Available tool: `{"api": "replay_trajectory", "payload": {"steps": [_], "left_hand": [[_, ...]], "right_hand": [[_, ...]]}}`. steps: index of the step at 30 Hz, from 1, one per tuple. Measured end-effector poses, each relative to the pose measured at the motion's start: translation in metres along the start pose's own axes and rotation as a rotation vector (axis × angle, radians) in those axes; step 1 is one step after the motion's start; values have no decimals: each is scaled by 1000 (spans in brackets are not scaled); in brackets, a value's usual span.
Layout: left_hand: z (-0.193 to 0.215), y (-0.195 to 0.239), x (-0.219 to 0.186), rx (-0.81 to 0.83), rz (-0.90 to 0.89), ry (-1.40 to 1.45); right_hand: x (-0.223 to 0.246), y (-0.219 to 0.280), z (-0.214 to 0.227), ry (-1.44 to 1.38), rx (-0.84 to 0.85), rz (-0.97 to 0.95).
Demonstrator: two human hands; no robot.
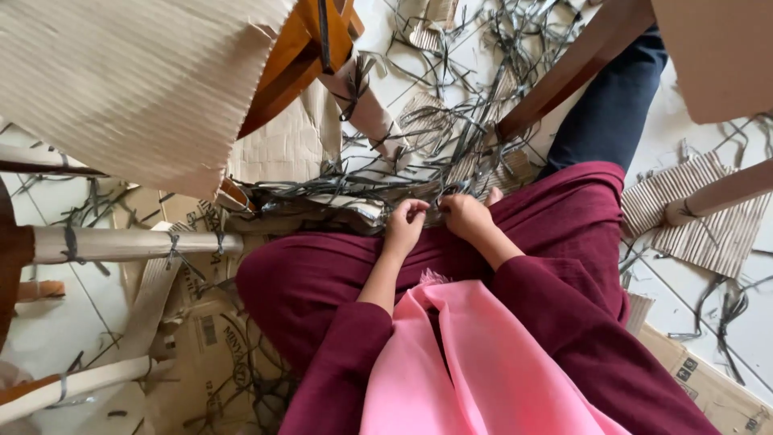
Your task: Wrapping wooden chair legs with protective cardboard and securing them with plastic ties using pliers.
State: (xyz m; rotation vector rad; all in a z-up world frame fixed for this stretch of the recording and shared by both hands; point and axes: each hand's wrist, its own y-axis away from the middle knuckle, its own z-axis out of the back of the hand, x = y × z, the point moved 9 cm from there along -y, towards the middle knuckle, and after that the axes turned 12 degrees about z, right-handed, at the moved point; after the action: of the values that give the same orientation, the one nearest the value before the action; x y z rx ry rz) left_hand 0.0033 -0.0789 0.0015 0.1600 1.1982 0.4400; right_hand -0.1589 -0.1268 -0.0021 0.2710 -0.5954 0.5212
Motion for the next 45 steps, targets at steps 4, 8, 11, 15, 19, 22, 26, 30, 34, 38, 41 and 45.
{"api": "replay_trajectory", "payload": {"steps": [4, 8, 11, 15, 19, 22, 26, 30, 34, 38, 41, 45], "left_hand": [[-14, 13, -21, 60, -11, 35], [-34, 9, -18, 119, -25, -11], [-36, 7, -26, 134, -85, -62], [-28, 3, -38, 114, -144, -48], [-21, 2, -50, 82, -152, -28], [-9, 6, -75, 0, -225, 20], [0, 8, -87, -45, -245, 89], [-6, 8, -87, -12, -253, 45], [-14, 6, -79, 19, -231, 7], [-8, 9, -87, -4, -243, 51], [1, 7, -86, -66, -281, 67], [18, 11, -96, -205, -346, -4]], "right_hand": [[-30, -7, -20, 144, 30, -183], [-65, -16, -35, 264, 28, -280], [-84, -16, -32, 194, -15, -351], [-17, -3, 65, 240, -112, -403], [-43, -8, 54, 169, -127, -443], [-63, -18, 32, 206, -117, -308], [-81, -20, 11, 75, 109, -409], [-69, -27, 35, 52, -10, -429], [-31, -41, 82, 106, -177, -227], [-44, -53, 68, 360, -381, 64], [-33, -48, 83, 386, -536, 136], [2, -37, 116, 290, -651, 277]]}}
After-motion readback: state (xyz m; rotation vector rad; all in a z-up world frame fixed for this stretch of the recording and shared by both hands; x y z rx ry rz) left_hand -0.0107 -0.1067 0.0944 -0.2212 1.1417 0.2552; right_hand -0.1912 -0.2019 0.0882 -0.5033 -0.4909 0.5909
